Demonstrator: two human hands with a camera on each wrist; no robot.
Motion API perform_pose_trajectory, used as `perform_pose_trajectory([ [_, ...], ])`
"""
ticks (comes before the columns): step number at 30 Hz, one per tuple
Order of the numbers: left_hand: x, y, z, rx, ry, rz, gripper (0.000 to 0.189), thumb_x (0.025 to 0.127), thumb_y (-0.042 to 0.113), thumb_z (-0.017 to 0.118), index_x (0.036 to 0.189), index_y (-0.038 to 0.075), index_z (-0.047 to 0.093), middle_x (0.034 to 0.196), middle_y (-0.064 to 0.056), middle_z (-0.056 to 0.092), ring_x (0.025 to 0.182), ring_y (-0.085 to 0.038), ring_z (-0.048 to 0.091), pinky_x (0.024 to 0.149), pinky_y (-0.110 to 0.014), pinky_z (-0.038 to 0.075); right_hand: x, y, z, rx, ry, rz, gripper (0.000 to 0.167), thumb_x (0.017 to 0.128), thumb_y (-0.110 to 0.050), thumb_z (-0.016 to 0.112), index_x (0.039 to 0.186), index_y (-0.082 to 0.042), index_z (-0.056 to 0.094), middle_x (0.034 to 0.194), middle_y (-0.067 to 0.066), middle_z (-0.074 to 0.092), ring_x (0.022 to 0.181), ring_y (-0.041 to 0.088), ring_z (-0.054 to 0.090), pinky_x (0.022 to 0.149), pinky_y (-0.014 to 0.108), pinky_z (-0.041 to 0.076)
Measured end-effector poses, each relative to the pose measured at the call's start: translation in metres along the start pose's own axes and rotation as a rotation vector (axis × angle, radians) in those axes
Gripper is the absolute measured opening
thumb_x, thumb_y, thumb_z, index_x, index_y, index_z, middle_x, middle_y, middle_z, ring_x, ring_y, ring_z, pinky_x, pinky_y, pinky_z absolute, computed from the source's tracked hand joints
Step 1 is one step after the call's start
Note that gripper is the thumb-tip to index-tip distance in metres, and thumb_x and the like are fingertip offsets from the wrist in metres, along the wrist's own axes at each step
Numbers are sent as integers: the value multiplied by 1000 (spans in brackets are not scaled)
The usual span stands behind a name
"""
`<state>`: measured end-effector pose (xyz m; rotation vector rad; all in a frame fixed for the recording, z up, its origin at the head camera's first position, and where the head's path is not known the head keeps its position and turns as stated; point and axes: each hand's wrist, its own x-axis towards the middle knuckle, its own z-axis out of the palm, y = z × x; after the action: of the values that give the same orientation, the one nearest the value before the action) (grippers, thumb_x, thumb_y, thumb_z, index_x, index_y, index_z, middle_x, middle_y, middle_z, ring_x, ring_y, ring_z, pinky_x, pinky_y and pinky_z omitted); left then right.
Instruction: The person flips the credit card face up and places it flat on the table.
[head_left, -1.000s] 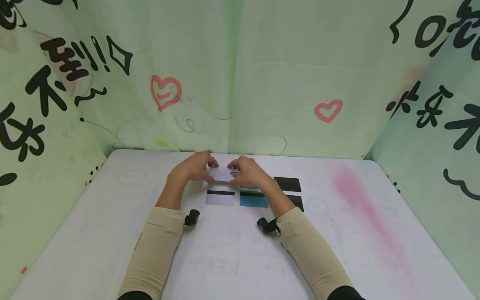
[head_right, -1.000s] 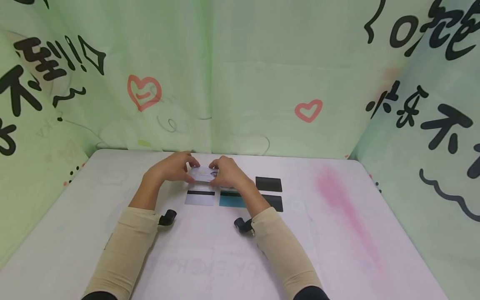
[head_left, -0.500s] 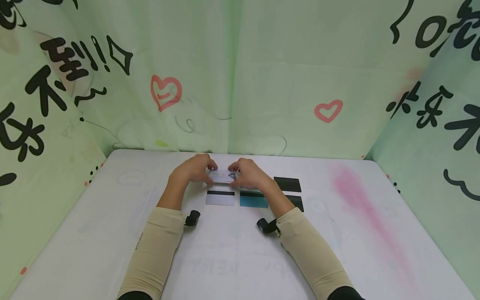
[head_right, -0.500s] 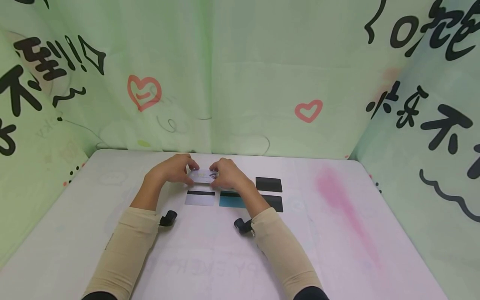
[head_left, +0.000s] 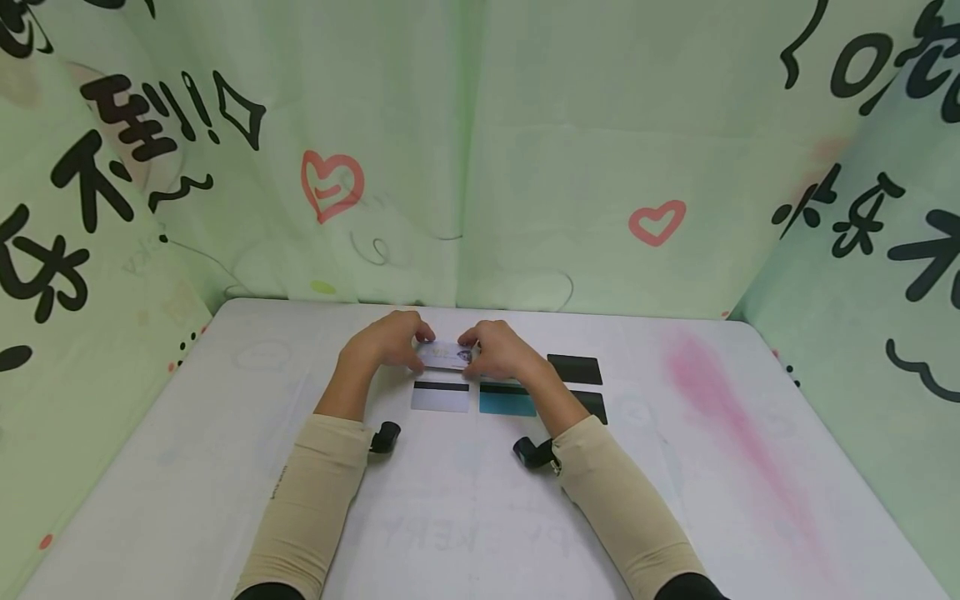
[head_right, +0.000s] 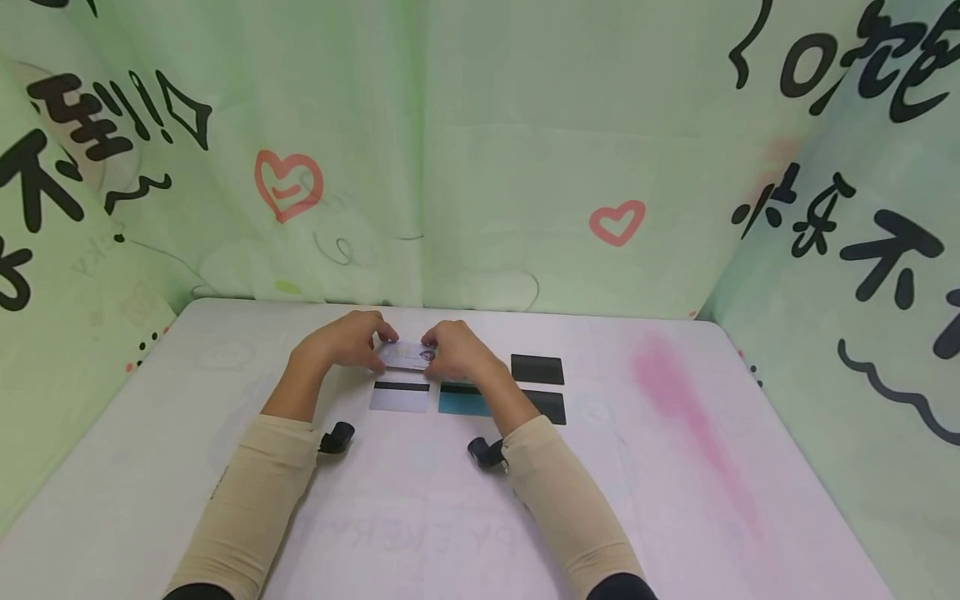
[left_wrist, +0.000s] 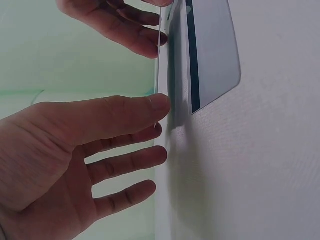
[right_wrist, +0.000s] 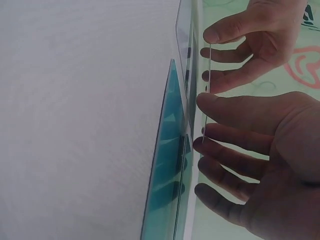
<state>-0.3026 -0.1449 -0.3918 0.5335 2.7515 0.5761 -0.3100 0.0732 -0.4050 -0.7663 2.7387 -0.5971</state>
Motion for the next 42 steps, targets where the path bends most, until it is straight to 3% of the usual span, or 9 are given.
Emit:
perform_pose_trajectory([
  [9,0,1,2,-11,-14,-32,56,83,8,85,136,4,68,136,-11,69,128,-27,62,108,-45,49,-1,0,0,-6,1,-4,51,86,-15,83,132,0,69,127,15,71,112,26,63,102,41,52],
  [42,-2,3,3,-13,-6,-33,55,83,6,83,136,4,68,135,-10,70,118,-25,62,108,-45,48,1,2,2,-1,2,8,52,86,-15,83,134,0,69,131,15,69,111,25,62,100,40,52],
])
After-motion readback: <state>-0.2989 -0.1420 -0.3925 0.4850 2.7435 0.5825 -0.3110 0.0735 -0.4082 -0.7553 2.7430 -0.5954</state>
